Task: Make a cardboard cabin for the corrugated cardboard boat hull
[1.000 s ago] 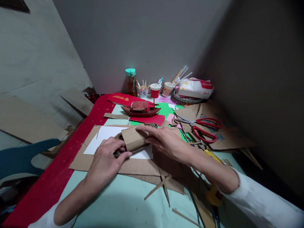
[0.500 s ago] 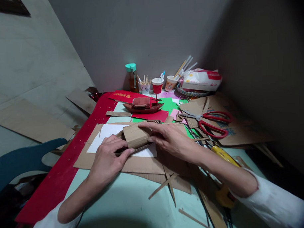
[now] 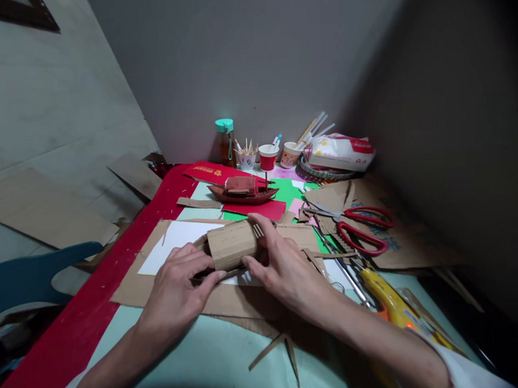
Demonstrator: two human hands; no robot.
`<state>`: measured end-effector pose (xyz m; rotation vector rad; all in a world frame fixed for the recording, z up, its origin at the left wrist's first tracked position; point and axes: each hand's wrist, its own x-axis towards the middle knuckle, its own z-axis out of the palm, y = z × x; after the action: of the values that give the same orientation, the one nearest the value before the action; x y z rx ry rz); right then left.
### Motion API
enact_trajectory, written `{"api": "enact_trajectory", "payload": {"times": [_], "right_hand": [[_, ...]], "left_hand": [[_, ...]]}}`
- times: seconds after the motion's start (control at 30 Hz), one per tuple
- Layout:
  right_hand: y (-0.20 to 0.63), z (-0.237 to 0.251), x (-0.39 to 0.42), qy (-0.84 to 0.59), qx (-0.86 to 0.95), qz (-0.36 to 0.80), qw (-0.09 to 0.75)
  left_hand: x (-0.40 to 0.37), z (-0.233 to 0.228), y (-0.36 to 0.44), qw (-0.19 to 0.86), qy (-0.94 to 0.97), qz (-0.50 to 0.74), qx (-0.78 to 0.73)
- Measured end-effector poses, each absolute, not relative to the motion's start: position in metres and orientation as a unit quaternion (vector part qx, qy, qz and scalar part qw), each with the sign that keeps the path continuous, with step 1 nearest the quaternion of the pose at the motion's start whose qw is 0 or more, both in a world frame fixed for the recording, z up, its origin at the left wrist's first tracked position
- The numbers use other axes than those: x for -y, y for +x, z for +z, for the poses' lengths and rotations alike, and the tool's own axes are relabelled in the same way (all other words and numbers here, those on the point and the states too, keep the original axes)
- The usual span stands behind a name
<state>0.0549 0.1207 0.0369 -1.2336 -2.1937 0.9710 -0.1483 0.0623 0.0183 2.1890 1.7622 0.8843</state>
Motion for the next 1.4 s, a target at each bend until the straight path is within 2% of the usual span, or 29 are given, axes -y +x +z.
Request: {"api": "enact_trajectory", "payload": {"times": [0.3, 0.77, 1.4], "right_hand": [[0.048, 0.036, -0.115, -0.478, 0.789, 0.326, 0.207], [0.061, 0.034, -0.124, -0.403, 0.787, 0.399, 0.242], [0.062, 0.036, -0.126, -0.394, 0.788, 0.399, 0.254]], "left_hand": [[-0.061, 0.015, -0.149, 0.091, 0.738, 0.312, -0.591], [-0.062, 0.023, -0.148, 0.130, 0.714, 0.314, -0.612], [-0.068, 0.046, -0.147, 0.173, 0.718, 0.307, -0.600]]}}
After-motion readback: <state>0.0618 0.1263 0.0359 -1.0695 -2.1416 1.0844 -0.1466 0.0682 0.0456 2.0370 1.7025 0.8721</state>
